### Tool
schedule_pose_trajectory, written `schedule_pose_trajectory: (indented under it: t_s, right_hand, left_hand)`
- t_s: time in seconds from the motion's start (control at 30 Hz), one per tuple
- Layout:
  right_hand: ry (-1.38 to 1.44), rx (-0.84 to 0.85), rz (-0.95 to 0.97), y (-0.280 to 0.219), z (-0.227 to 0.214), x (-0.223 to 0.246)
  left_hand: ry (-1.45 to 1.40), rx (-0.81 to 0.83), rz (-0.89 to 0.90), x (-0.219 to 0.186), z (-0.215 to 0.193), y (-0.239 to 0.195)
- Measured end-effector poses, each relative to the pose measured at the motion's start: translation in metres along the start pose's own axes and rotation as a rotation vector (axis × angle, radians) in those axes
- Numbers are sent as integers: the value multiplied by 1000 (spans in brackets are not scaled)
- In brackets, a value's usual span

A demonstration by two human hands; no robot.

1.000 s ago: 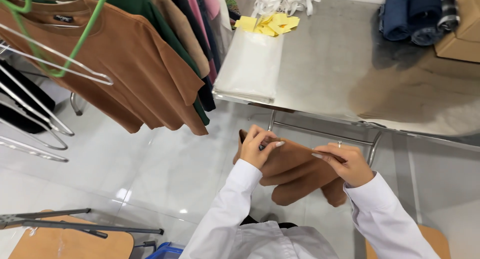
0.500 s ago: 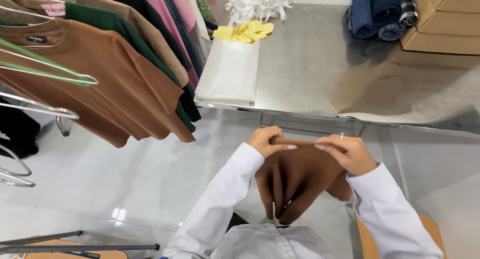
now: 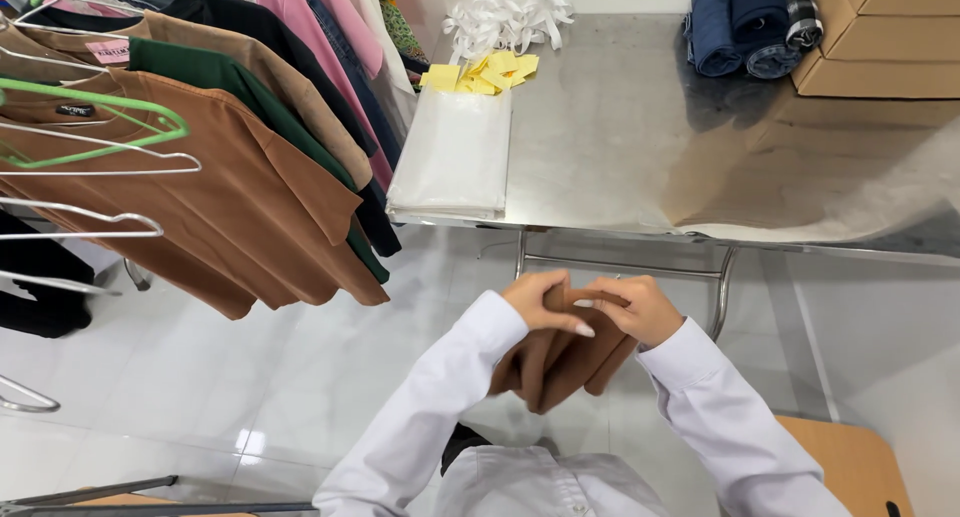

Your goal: The person folds a navy blue garment, a black-and-white checkered garment, and a brown garment on a metal table. They roll each item tightly and place them in a stack. The person also removes garments from hangers on a nearby rack to prepare them for folding.

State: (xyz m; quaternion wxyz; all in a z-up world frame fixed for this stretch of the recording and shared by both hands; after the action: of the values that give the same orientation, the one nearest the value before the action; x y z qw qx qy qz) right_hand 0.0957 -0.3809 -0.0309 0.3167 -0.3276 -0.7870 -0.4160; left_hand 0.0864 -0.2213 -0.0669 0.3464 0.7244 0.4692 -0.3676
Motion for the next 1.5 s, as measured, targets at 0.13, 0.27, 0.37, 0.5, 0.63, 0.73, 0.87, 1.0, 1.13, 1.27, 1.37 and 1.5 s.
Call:
schedule_pose_trajectory:
  t_s: [0.13, 0.27, 0.37, 0.5, 0.63, 0.73, 0.87, 1.0, 1.13, 1.27, 1.37, 1.5]
  right_hand:
    - [-192, -90, -298, -2, -21, 33]
    - [-431, -318, -451, -11, -69, 54]
    - [-440, -390, -344, -27, -95, 28]
    - [-333, -367, 79, -52, -119, -30]
    - [-401, -223, 224, -65, -135, -64]
    - [-656, -273, -55, -60, -137, -47]
    - [-768, -419, 81, -48, -145, -58]
    - [-298, -231, 400, -36, -142, -76]
    - [-50, -77, 513, -42, -143, -101]
    - [39, 256, 686, -52, -139, -114]
    - [120, 454, 668, -57, -145, -112]
    - [-90, 203, 718, -22, -149, -120]
  left_hand:
    - [181, -1, 16, 50, 2, -6]
    - [649, -59, -260, 184, -29, -6]
    - [608, -157, -416, 221, -69, -19]
    - [3, -275, -422, 157, -87, -31]
    - [-311, -188, -136, 136, -92, -29]
    - [29, -101, -243, 122, -105, -28]
    - [265, -550, 180, 82, -137, -20]
    - [-10, -751, -332, 129, -148, -29]
    - [78, -524, -302, 123, -163, -41]
    - [116, -77, -187, 101, -160, -55]
    - [-61, 170, -280, 64, -159, -82]
    - [-12, -86, -87, 116, -170, -57]
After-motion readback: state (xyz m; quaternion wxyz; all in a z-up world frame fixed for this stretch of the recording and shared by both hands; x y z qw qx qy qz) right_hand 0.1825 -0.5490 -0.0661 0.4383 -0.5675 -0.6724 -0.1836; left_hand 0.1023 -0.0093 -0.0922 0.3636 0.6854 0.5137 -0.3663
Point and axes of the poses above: each hand's wrist, its own y-axis towards the middle knuckle, its own z-axis out of the palm, x = y × z, the point moved 7 cm from there along y, towards the middle knuckle, and after that the axes turned 7 degrees about -x, right-handed, at the moved point
